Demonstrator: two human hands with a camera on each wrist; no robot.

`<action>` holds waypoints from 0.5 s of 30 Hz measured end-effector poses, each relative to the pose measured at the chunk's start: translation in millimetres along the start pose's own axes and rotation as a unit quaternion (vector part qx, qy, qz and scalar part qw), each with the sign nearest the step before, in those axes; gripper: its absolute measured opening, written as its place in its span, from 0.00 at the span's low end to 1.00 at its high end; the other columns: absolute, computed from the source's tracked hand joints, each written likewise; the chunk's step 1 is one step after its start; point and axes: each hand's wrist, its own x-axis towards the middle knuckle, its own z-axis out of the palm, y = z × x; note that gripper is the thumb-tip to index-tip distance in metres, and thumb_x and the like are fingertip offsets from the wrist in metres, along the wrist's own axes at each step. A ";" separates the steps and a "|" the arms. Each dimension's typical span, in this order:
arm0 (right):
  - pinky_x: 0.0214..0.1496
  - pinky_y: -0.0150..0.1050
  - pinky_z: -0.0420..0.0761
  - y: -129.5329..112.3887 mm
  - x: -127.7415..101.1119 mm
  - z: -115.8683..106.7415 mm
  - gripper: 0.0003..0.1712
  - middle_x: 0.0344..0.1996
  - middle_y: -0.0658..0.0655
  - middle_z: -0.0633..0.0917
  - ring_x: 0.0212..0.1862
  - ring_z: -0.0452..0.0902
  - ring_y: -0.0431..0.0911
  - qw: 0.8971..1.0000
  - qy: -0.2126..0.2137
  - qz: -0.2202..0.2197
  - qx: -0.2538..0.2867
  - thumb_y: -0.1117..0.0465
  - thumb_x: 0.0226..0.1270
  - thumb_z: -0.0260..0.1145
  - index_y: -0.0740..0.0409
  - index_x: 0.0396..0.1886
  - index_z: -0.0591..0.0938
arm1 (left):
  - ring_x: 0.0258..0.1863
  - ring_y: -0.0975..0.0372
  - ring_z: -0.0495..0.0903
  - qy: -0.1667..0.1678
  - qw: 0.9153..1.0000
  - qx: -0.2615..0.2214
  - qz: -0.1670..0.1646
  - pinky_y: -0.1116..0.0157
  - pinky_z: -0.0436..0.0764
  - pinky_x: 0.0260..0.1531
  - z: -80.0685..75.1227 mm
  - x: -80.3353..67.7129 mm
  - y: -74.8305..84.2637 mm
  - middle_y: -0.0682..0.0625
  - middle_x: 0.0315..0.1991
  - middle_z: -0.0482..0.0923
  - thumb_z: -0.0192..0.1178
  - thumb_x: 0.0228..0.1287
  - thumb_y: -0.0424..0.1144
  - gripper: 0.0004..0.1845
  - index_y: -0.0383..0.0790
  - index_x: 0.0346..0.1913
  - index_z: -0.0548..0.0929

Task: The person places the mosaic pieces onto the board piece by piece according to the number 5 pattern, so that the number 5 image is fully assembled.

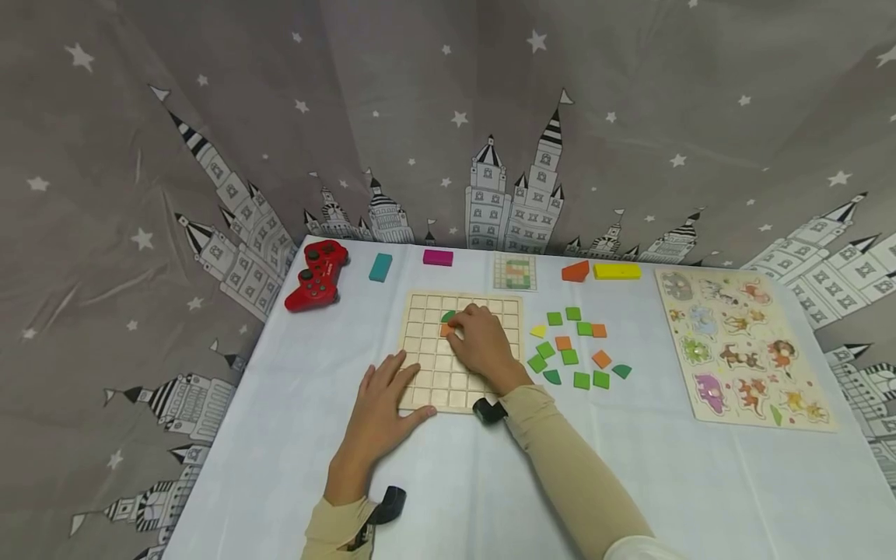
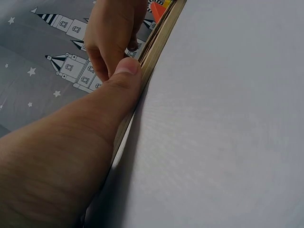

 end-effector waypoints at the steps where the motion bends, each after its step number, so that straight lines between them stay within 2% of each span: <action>1: 0.59 0.47 0.81 -0.5 -0.2 -0.5 0.16 0.49 0.55 0.84 0.51 0.79 0.52 1.000 0.000 0.001 0.004 0.52 0.73 0.66 0.52 0.55 0.87 | 0.80 0.47 0.58 0.000 1.000 -0.001 0.001 0.43 0.50 0.80 0.0 0.2 -0.2 0.43 0.78 0.62 0.68 0.58 0.66 0.43 0.47 0.71 0.74; 15: 0.61 0.48 0.81 -0.5 -0.3 -0.9 0.16 0.48 0.55 0.84 0.52 0.80 0.53 0.999 -0.002 0.007 0.034 0.53 0.73 0.67 0.52 0.55 0.87 | 0.80 0.47 0.58 -0.002 1.000 -0.003 -0.003 0.43 0.49 0.81 0.3 0.8 -0.5 0.44 0.79 0.61 0.68 0.57 0.66 0.43 0.47 0.72 0.73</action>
